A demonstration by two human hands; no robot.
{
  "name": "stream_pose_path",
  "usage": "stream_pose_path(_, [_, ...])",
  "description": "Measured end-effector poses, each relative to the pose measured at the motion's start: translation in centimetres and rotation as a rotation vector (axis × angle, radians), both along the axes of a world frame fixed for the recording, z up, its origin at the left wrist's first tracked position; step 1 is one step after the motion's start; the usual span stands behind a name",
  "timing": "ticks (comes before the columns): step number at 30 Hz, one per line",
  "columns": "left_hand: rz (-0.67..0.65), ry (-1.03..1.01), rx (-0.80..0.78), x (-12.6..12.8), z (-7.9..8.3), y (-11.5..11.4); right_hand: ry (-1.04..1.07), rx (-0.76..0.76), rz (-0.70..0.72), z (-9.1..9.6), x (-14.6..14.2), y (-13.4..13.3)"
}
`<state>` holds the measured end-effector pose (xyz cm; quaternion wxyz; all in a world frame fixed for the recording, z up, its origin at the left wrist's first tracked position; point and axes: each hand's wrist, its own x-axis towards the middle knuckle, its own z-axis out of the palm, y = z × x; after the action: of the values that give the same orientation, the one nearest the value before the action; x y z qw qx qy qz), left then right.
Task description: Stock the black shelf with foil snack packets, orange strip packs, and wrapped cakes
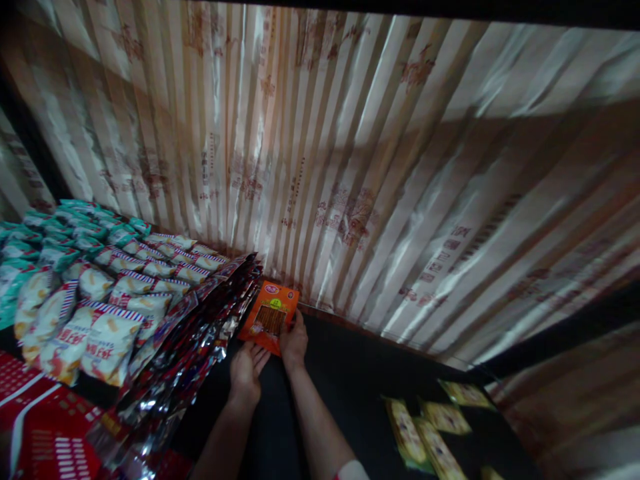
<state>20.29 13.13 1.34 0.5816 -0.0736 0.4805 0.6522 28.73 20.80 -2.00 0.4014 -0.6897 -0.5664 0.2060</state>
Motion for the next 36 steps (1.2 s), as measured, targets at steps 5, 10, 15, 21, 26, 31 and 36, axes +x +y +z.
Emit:
stream_pose_path(5, [0.016, 0.056, 0.126, 0.3, -0.5, 0.1, -0.264, -0.043, 0.031, 0.4, -0.3, -0.8])
stream_pose_path(10, [-0.057, 0.109, 0.078, 0.2, -0.5, -0.1, -0.356, -0.070, 0.038, 1.2, -0.5, -1.5])
stream_pose_path(15, [-0.081, 0.197, 0.059, 0.0, -0.2, -0.2, -0.373, -0.093, 0.063, 1.4, -0.4, -2.1])
stream_pose_path(21, [-0.067, 0.163, 0.074, 0.1, -0.2, -0.2, -0.333, -0.033, 0.079, 0.9, 0.0, -2.3])
stream_pose_path(26, [-0.057, 0.173, 0.126, 0.0, -0.9, -0.2, -0.286, -0.087, 0.099, 0.7, 0.2, -2.1])
stream_pose_path(31, [-0.038, 0.171, 0.114, 0.1, -0.8, -0.1, -0.273, -0.055, 0.078, 0.6, 0.1, -2.1])
stream_pose_path(36, [-0.046, 0.191, 0.140, 0.2, -0.5, -0.2, -0.241, -0.019, 0.072, 0.4, 0.1, -2.5])
